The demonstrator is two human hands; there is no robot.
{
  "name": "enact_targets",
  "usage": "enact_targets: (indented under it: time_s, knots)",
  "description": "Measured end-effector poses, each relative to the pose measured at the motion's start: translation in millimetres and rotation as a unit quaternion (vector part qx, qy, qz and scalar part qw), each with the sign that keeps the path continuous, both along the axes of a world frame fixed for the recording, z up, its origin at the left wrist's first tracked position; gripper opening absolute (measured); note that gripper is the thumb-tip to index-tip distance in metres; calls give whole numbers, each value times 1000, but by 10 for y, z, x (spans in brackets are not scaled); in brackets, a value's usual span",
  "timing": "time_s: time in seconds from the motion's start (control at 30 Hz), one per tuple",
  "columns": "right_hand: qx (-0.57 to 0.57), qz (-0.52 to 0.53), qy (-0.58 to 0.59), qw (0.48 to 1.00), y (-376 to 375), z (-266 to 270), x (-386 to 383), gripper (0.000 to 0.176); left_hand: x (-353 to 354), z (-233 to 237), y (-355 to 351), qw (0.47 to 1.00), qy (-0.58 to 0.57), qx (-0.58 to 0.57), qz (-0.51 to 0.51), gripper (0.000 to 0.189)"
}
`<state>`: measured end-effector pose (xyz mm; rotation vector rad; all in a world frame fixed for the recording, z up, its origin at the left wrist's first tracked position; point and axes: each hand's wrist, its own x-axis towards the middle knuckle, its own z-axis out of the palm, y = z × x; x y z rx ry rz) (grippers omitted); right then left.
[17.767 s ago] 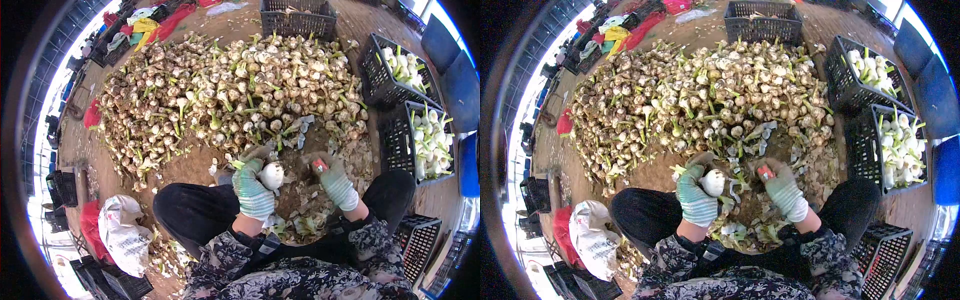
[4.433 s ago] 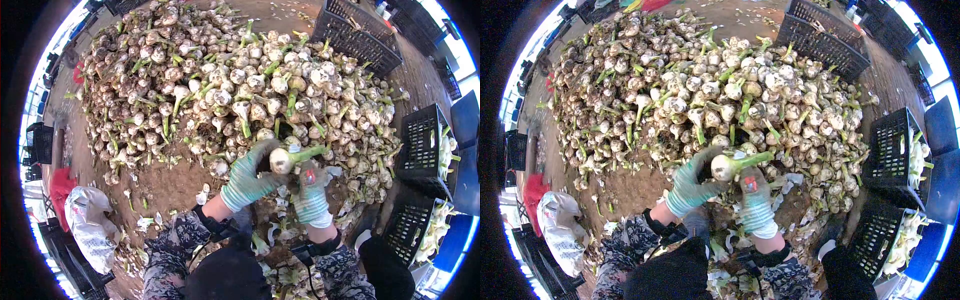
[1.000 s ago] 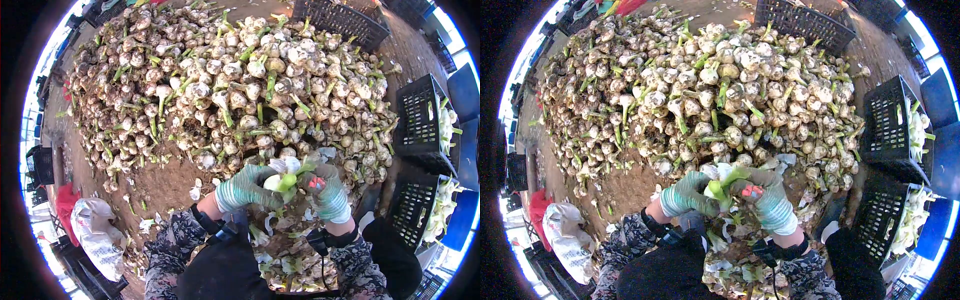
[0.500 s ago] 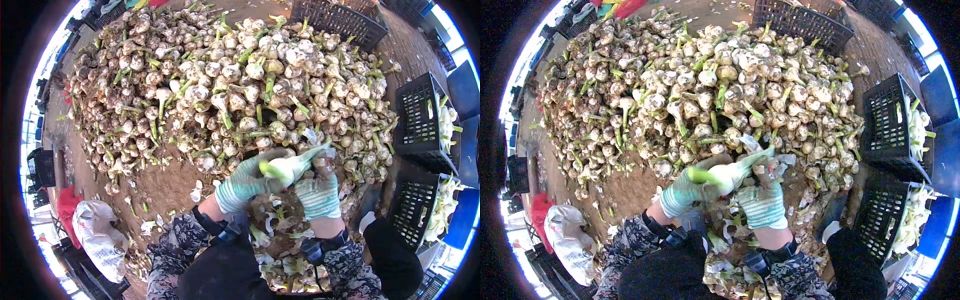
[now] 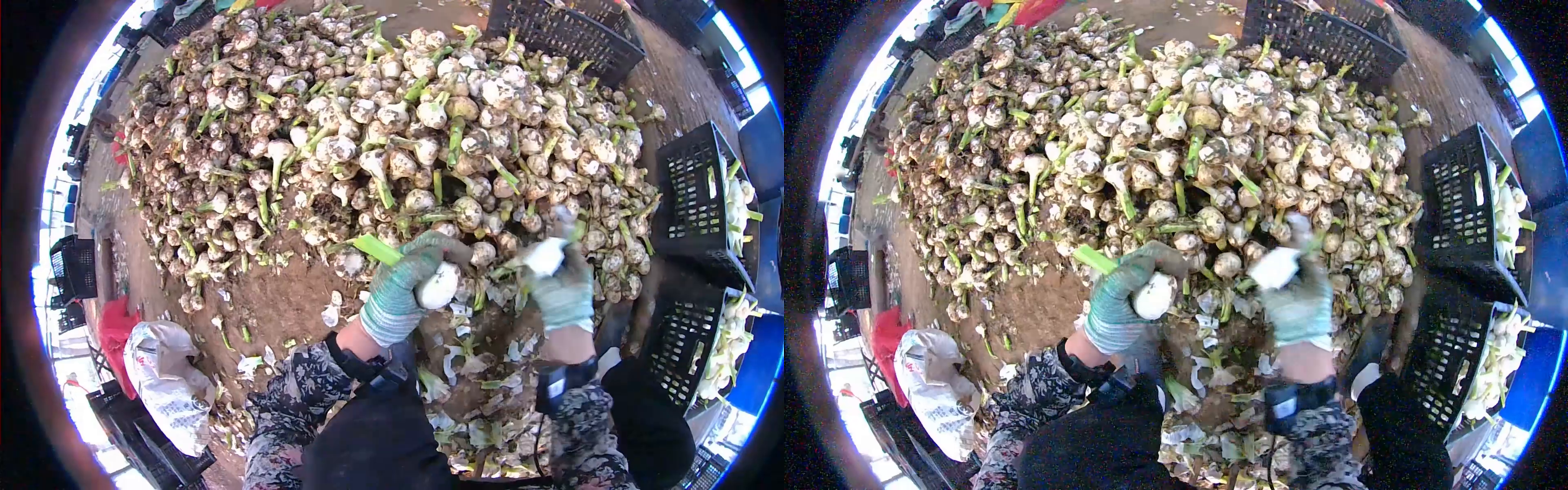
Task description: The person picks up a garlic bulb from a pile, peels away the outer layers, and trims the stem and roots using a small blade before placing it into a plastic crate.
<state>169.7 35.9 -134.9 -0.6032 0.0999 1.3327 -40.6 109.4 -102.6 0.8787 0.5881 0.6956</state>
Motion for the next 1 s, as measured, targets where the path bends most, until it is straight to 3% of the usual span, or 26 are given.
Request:
enact_targets:
  time_s: [0.03,0.07,0.1,0.13,0.17,0.23,0.27,0.33,0.37,0.4,0.43,0.47,0.5,0.53,0.57,0.6,0.63,0.67,0.73,0.8,0.83,0.87,0.93,0.97,1.0]
  knots:
    - [77,79,-25,994,-109,79,62,42,-4,-19,14,1000,0,2,2,34]
    - [38,30,-268,962,-96,21,-57,32,4,-34,18,999,26,27,25,39]
    - [36,30,-266,963,-143,1,-116,32,2,-44,12,996,52,49,46,44]
    - [9,116,-401,909,-264,-34,-171,33,-3,-43,11,996,53,47,45,44]
    - [-18,197,-525,828,-406,-69,-215,34,8,-35,27,996,75,34,33,52]
    - [-69,341,-724,595,-540,-57,-287,37,41,-104,83,993,93,75,14,66]
    - [-67,343,-725,594,-468,-67,-283,37,44,-122,63,993,93,74,17,66]
    - [-92,318,-471,817,-149,34,-385,38,53,-127,20,990,93,96,38,59]
    - [-92,315,-470,819,-89,42,-520,38,52,-118,34,988,75,135,16,60]
    - [-38,249,-542,802,-30,46,-677,40,64,-115,37,988,76,136,12,60]
    - [15,180,-607,774,9,47,-747,42,76,-117,36,987,89,131,31,62]
    - [14,179,-607,774,44,74,-731,42,85,-122,32,985,102,126,51,64]
    - [-3,220,-537,815,83,129,-706,41,107,104,1,997,-1,-40,59,64]
    - [-20,259,-462,848,113,175,-678,41,76,57,26,997,-1,-41,60,64]
    - [-69,313,-426,846,98,188,-562,39,20,-29,65,998,15,-29,54,63]
    - [-69,315,-426,845,90,174,-548,39,-14,-87,86,998,30,-18,48,62]
    - [-82,279,-364,885,73,158,-542,39,-8,-107,62,989,138,0,57,59]
    - [-94,239,-300,919,51,142,-542,39,13,-162,60,989,138,-1,56,59]
    - [-122,218,-326,912,40,191,-672,38,81,-217,73,958,144,225,99,55]
    - [-145,259,-479,826,24,334,-753,41,77,-162,22,971,136,177,89,52]
    - [-68,182,-478,857,-22,184,-801,34,73,-145,29,958,142,229,98,53]
    - [-67,183,-478,857,-30,168,-832,34,63,-143,31,942,148,280,107,54]
    - [-95,142,-659,733,2,369,-947,27,40,-200,15,922,166,332,111,54]
    - [-56,137,-595,790,31,487,-938,23,39,-211,-15,929,185,299,118,57]
    - [-56,136,-595,790,30,322,-851,23,36,-212,-36,934,203,266,124,60]
